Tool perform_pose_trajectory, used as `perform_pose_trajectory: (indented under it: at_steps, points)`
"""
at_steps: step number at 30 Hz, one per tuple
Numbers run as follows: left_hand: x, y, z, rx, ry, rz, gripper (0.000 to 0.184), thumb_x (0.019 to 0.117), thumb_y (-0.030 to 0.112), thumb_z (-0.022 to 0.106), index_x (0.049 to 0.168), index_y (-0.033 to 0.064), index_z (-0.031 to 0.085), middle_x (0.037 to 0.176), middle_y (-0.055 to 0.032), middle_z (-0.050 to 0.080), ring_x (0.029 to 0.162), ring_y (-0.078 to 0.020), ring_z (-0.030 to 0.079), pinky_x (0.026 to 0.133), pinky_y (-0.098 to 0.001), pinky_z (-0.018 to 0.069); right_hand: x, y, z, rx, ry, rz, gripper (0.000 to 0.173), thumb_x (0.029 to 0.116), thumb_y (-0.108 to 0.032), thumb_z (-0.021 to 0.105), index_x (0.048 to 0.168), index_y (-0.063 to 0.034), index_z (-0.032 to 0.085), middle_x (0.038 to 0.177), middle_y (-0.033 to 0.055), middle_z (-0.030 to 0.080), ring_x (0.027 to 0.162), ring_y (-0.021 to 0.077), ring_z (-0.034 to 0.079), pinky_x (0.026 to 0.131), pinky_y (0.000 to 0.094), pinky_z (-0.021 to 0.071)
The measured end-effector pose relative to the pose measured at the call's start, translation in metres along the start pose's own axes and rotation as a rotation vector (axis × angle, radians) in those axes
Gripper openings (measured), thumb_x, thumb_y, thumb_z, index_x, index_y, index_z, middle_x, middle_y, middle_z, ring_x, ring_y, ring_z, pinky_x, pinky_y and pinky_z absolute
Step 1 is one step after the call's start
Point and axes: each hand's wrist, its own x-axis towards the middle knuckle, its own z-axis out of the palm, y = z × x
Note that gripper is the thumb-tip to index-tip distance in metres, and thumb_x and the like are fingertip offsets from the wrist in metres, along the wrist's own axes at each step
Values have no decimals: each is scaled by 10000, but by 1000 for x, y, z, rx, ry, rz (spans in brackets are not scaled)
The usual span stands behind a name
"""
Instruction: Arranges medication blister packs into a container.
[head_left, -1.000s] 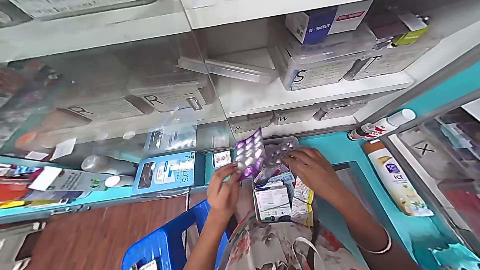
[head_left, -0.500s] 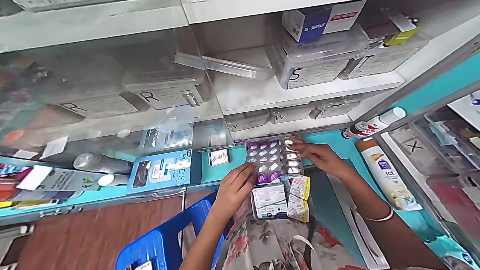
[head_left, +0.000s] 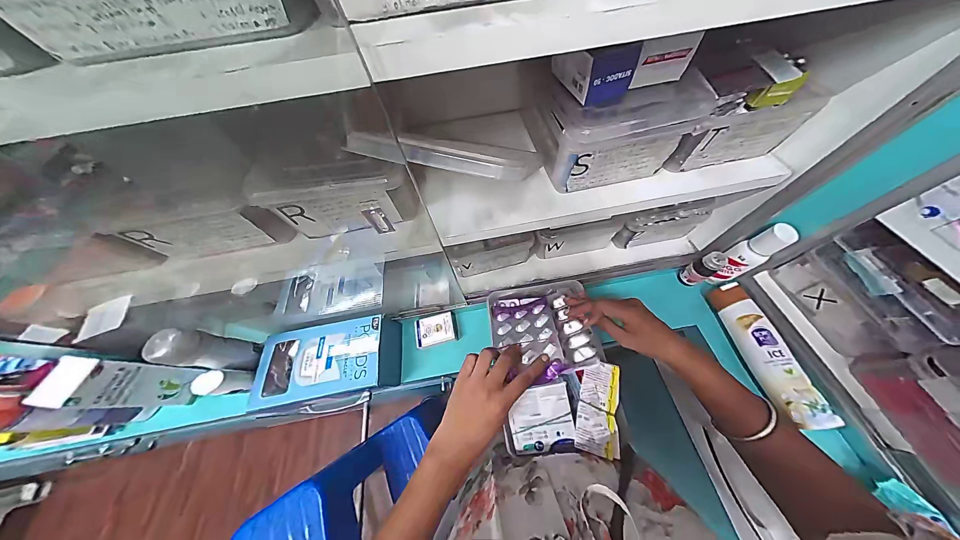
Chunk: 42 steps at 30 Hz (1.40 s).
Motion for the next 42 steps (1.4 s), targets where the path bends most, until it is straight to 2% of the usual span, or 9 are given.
perform_pose_trajectory:
  at_steps: [3, 5, 9, 13, 22, 25, 29, 37, 42]
  points:
    - [8, -2, 8, -45, -60, -40, 570, 882, 60, 671, 1359, 372, 644, 1236, -101, 679, 1015, -346, 666, 767, -484, 539, 0, 11, -9, -105, -2, 29, 291, 1001, -14, 468, 1098, 2, 742, 1211, 97, 744, 1299, 282, 620, 1190, 475, 398]
    - [15, -7, 5, -147, -134, -85, 378, 979, 303, 636, 1356, 302, 657, 1299, -114, 659, 1144, -378, 635, 861, -551, 529, 3, 3, -9, -123, -14, 62, 294, 982, 10, 473, 1118, -4, 733, 1208, 99, 743, 1336, 323, 585, 1232, 558, 294]
    - [20, -9, -2, -289, -287, -184, 613, 990, 687, 382, 1381, 295, 645, 1363, -94, 627, 1296, -368, 539, 990, -623, 419, -8, -24, -12, -27, 53, 46, 333, 980, -70, 423, 1102, -13, 728, 1234, 94, 731, 1363, 287, 561, 1242, 561, 275]
    - [20, -1, 10, -287, -214, -244, 434, 1045, 508, 440, 1291, 268, 704, 1275, -116, 659, 1211, -373, 586, 949, -613, 442, -30, -44, -1, 43, 62, 13, 421, 1055, -391, 486, 1214, -88, 731, 1375, 78, 667, 1427, 251, 494, 1246, 522, 301]
    - [5, 3, 23, -572, 32, -392, 406, 1064, 466, 436, 1283, 249, 701, 1596, -231, 354, 1494, -418, 285, 1127, -644, 270, -52, -39, 46, -37, 113, 118, 326, 1035, -321, 559, 1250, -168, 752, 1490, 64, 579, 1497, 284, 390, 1246, 521, 284]
    - [-23, 17, 28, -801, 272, -675, 533, 1020, 383, 532, 1346, -38, 560, 1521, -278, 422, 1412, -327, 431, 1109, -452, 425, -53, -46, 57, 183, 394, 199, 348, 1017, -248, 596, 1268, -34, 704, 1523, 202, 507, 1449, 267, 458, 1161, 385, 448]
    - [-66, 37, 15, -1413, -88, -1172, 764, 984, 417, 595, 1559, 17, 292, 1443, -181, 539, 1262, -208, 594, 1039, -396, 521, -56, -56, 73, 316, 347, 469, 602, 1062, -252, 441, 1570, 47, 321, 1667, 241, 225, 1548, 223, 269, 1238, 340, 304]
    - [-74, 36, 34, -1670, -153, -1098, 976, 841, 415, 729, 1566, 7, 220, 1386, -173, 583, 1185, -208, 643, 1004, -400, 550, -49, -58, 72, 437, 305, 591, 605, 1043, -219, 412, 1596, -3, 296, 1687, 199, 199, 1558, 222, 237, 1246, 365, 279]
    - [-72, 39, 3, -1713, -21, -1021, 964, 813, 335, 783, 1543, -10, 257, 1320, -161, 620, 1131, -216, 667, 967, -418, 568, -10, -96, 22, -134, 435, 415, 775, 905, -511, 676, 1472, -7, 515, 1577, 293, 379, 1446, 421, 414, 1139, 553, 410]
